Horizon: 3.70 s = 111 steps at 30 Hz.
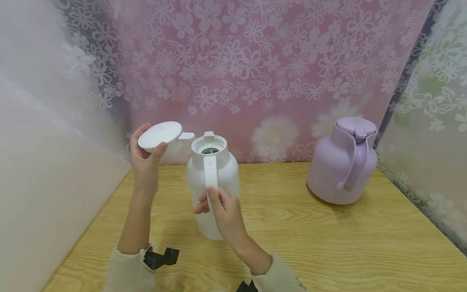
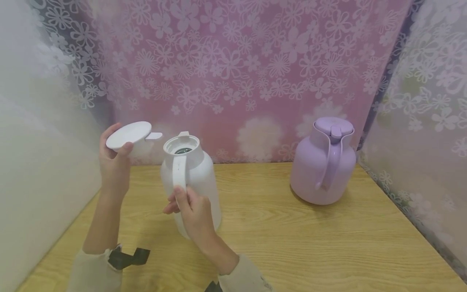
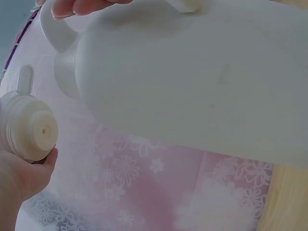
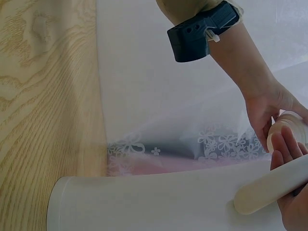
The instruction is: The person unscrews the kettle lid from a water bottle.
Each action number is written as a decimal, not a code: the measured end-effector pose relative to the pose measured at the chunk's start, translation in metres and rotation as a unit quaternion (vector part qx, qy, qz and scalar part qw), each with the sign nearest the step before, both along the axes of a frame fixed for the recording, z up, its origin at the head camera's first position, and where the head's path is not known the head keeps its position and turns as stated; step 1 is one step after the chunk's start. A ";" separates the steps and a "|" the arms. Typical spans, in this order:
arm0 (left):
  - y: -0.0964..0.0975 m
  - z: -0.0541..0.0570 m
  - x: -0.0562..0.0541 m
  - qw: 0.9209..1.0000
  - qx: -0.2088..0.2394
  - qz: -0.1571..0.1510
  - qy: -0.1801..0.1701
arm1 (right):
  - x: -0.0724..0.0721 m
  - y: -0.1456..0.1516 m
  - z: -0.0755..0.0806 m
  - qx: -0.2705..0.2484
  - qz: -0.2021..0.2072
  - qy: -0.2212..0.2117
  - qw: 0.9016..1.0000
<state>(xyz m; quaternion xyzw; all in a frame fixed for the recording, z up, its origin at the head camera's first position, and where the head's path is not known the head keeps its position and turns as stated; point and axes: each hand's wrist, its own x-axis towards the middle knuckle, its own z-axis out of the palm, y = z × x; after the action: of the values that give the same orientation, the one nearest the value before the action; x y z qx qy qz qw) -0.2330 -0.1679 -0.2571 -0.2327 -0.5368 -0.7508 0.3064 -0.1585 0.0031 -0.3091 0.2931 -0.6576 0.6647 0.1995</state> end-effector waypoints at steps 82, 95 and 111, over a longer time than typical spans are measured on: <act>-0.064 -0.129 0.016 0.960 -0.185 0.055 -0.203 | 0.003 0.000 0.002 -0.003 -0.003 -0.007 1.000; -0.057 -0.130 0.014 0.923 -0.278 0.079 -0.254 | 0.002 0.000 0.002 -0.004 -0.001 -0.007 1.000; -0.056 -0.133 0.008 0.868 -0.416 0.142 -0.233 | 0.002 0.000 0.002 0.000 -0.002 -0.008 1.000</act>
<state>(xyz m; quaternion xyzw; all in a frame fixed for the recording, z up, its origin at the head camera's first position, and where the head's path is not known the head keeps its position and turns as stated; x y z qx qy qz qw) -0.2254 -0.2239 -0.3898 -0.0785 -0.8822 -0.4391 0.1507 -0.1566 0.0029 -0.3066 0.2862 -0.6602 0.6664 0.1954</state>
